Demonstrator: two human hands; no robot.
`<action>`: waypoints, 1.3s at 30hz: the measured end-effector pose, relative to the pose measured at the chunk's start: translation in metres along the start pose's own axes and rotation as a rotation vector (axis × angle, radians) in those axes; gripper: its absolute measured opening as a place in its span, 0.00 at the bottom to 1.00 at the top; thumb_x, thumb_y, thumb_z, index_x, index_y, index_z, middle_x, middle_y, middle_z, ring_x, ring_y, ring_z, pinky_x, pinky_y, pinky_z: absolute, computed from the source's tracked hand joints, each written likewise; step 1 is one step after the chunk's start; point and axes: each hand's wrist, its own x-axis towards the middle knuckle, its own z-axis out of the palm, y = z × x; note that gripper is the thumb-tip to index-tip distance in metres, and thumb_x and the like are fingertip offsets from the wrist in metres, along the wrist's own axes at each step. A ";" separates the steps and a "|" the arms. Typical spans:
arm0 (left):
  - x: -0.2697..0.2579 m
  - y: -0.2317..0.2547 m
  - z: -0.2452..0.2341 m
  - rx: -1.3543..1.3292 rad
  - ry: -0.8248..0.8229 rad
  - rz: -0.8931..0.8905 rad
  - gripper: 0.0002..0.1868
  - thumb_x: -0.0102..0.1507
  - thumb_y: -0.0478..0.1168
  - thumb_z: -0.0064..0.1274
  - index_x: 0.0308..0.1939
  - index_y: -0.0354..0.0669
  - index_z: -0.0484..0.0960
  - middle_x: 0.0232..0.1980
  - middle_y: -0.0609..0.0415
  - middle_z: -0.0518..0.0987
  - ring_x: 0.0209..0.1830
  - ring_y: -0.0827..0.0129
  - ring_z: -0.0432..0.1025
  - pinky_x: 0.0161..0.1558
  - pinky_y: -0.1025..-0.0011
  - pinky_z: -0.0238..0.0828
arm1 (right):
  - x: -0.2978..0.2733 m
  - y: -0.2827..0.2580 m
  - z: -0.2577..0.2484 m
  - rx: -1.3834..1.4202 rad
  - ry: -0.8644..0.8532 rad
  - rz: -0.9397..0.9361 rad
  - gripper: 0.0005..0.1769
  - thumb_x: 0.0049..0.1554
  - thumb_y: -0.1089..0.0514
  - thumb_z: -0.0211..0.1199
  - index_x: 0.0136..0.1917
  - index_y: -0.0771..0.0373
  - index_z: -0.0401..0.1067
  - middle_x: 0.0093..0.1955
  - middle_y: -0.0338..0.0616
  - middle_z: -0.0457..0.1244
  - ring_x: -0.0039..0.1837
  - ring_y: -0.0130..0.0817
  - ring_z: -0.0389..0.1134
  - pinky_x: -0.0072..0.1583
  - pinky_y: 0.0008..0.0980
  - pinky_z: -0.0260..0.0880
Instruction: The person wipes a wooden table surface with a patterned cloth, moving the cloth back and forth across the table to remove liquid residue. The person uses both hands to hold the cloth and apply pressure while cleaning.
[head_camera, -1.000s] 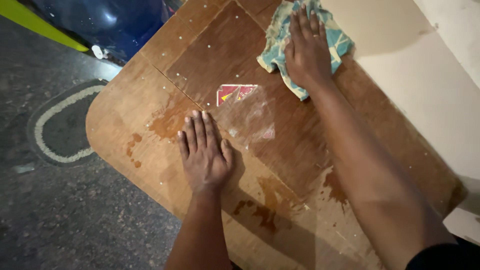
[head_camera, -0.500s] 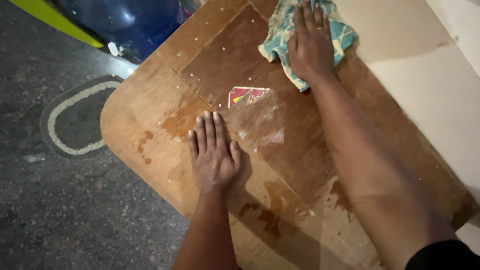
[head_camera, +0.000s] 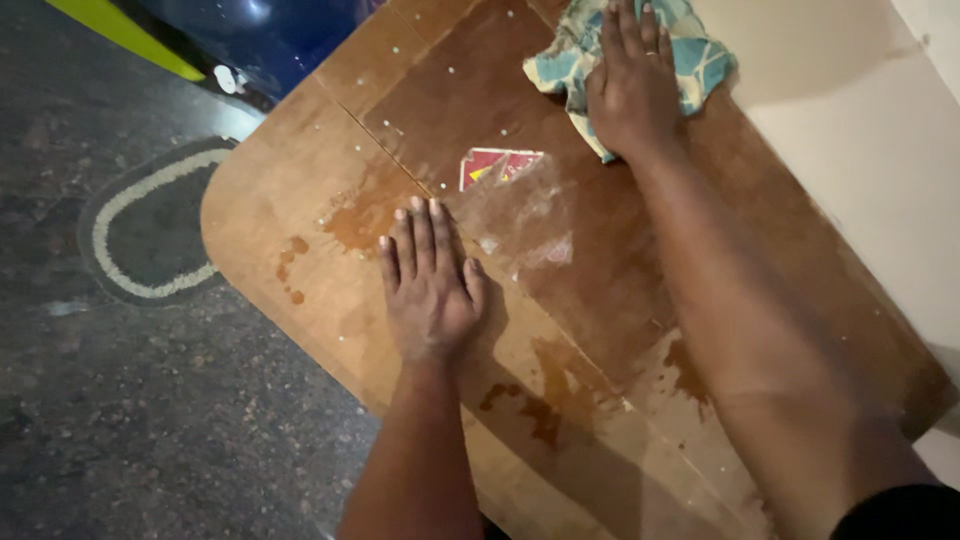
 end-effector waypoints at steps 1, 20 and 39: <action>0.000 0.000 0.000 0.006 -0.002 -0.004 0.40 0.65 0.52 0.38 0.80 0.40 0.55 0.83 0.45 0.56 0.84 0.52 0.47 0.80 0.51 0.34 | 0.006 0.001 0.000 0.016 -0.021 -0.006 0.32 0.66 0.61 0.50 0.80 0.75 0.57 0.83 0.63 0.49 0.82 0.66 0.48 0.80 0.57 0.45; 0.005 0.003 -0.005 -0.006 0.055 0.011 0.39 0.64 0.51 0.39 0.77 0.36 0.58 0.79 0.41 0.59 0.80 0.49 0.51 0.77 0.50 0.39 | 0.106 -0.004 0.024 -0.082 -0.107 -0.122 0.36 0.65 0.51 0.50 0.77 0.80 0.54 0.79 0.73 0.50 0.80 0.67 0.50 0.81 0.56 0.43; 0.003 0.008 -0.007 -0.022 0.118 0.002 0.37 0.64 0.50 0.38 0.76 0.39 0.59 0.79 0.44 0.59 0.80 0.53 0.51 0.77 0.54 0.38 | 0.073 -0.009 0.025 0.007 0.047 -0.049 0.34 0.59 0.57 0.48 0.77 0.70 0.60 0.81 0.60 0.53 0.80 0.61 0.53 0.78 0.51 0.47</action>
